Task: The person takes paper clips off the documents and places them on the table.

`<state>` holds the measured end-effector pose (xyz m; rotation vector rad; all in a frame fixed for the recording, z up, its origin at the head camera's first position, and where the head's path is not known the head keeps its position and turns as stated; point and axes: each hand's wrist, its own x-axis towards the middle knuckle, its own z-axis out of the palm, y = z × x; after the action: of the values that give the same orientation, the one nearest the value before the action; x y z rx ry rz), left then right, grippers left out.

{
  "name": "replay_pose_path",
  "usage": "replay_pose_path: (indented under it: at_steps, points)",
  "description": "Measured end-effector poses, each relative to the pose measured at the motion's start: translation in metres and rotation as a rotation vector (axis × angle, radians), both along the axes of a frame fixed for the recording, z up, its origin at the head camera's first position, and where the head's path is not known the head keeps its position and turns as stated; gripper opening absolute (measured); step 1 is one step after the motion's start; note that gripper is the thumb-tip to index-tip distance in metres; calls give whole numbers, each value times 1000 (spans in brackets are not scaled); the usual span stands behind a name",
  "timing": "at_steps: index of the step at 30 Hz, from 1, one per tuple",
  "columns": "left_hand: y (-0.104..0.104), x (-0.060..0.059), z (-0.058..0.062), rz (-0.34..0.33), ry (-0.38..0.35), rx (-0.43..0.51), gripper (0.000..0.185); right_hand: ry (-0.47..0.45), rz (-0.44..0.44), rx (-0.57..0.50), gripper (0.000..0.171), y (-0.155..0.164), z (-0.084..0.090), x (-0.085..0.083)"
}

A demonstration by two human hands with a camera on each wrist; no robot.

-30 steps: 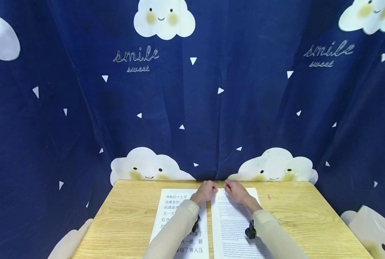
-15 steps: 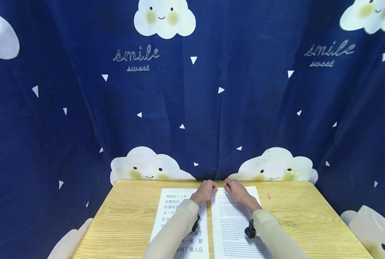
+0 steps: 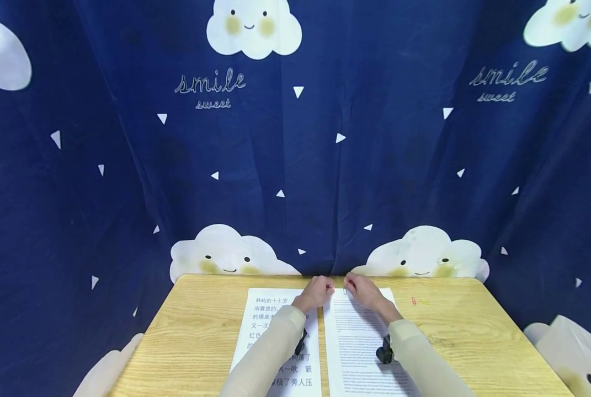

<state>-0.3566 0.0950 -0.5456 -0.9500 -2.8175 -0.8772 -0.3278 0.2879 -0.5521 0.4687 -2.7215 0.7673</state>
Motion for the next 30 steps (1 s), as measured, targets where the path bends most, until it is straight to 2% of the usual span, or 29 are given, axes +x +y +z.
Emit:
replay_pose_path:
  at_steps: [5,21,28,30]
  points:
    - [0,-4,-7,-1,31,-4,20,-58,-1,-35,16,3,-1,0]
    - [1,-6,-9,14,16,-15,21,-57,85,-82,17,5,0,0]
    - [-2,-1,-5,-11,60,26,19,-67,46,-86,15,6,2,0]
    - [-2,0,-3,-12,43,29,18,-53,42,-99,13,7,2,0]
